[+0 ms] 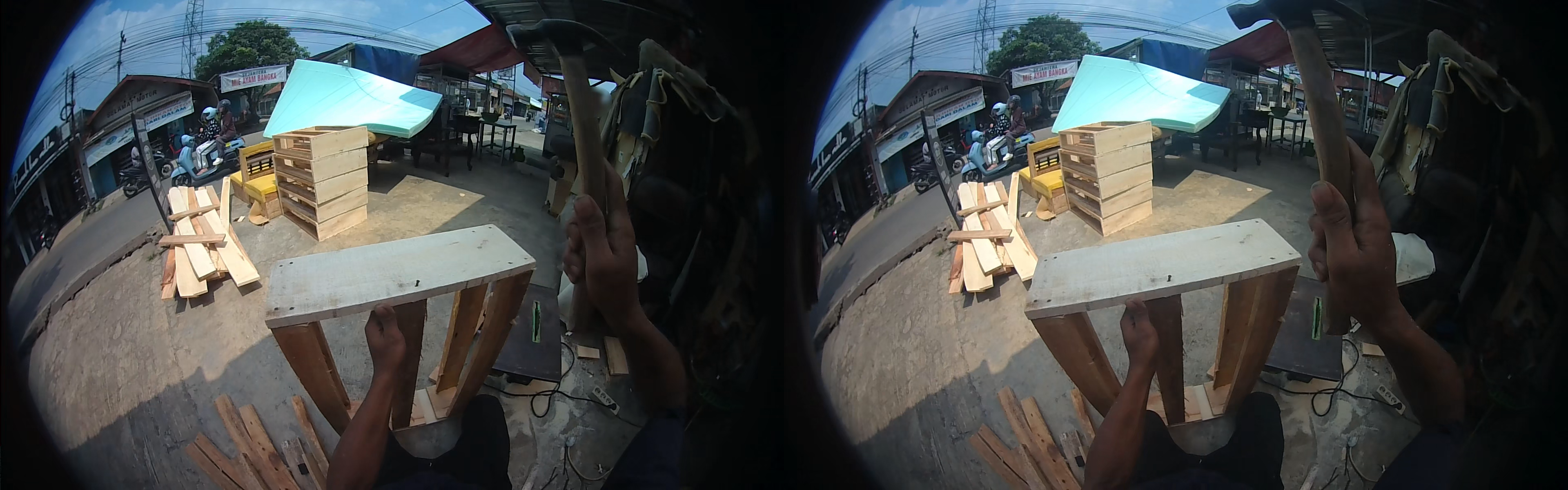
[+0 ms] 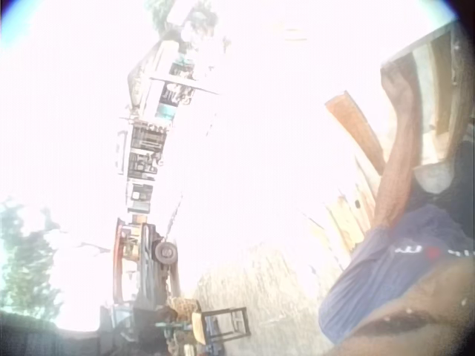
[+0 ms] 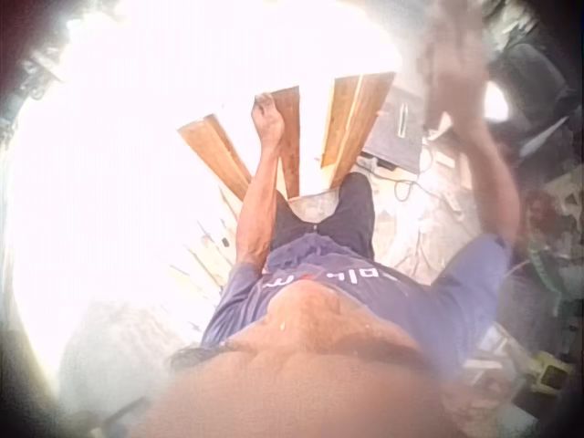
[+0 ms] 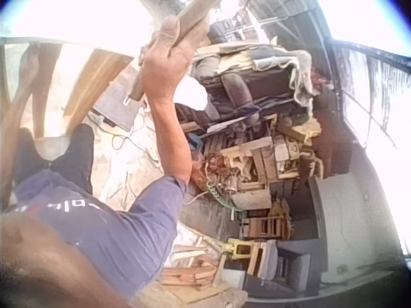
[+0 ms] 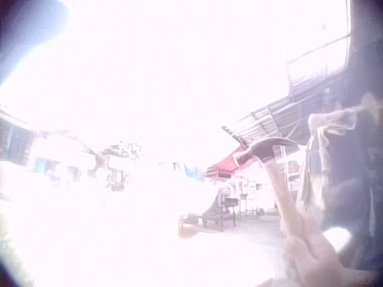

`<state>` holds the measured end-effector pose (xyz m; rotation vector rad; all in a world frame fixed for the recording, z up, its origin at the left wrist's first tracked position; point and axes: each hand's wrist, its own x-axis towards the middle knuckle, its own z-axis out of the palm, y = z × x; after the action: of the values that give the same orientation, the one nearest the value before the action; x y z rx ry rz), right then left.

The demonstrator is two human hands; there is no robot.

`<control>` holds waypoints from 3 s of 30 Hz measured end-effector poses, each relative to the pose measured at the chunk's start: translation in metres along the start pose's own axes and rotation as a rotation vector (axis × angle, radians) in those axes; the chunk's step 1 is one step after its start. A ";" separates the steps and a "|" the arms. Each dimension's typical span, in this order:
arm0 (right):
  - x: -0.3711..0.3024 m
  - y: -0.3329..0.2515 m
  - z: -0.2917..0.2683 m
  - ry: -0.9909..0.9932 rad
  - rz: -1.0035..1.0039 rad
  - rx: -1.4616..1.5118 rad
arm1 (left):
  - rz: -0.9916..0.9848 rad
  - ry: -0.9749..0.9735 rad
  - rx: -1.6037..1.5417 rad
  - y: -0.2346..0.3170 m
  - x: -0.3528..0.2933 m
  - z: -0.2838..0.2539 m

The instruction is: The person assembles a wooden stool by positioning wooden planks and using a hammer to drive nails into the frame. They repeatedly adjust the frame, insert nails, and hammer them in place to secure the structure.

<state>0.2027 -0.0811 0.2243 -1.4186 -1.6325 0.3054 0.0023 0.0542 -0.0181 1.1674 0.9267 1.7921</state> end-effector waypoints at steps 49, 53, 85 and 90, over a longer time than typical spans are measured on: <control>-0.661 0.544 0.014 0.942 1.705 -0.830 | 0.430 0.092 0.948 -0.017 0.010 -0.042; -0.664 0.548 0.006 0.766 1.678 -0.711 | 0.465 0.078 0.981 -0.014 0.013 -0.052; -0.584 0.609 0.035 0.511 1.589 -0.739 | 0.128 -0.744 0.996 -0.044 -0.158 0.030; -0.509 0.550 0.054 0.862 1.472 -0.523 | -0.157 -0.936 0.759 -0.048 -0.194 0.065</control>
<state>0.4744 -0.3414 -0.4258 -2.4607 0.2579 0.0150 0.1249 -0.0890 -0.1104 2.0560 1.0573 0.5597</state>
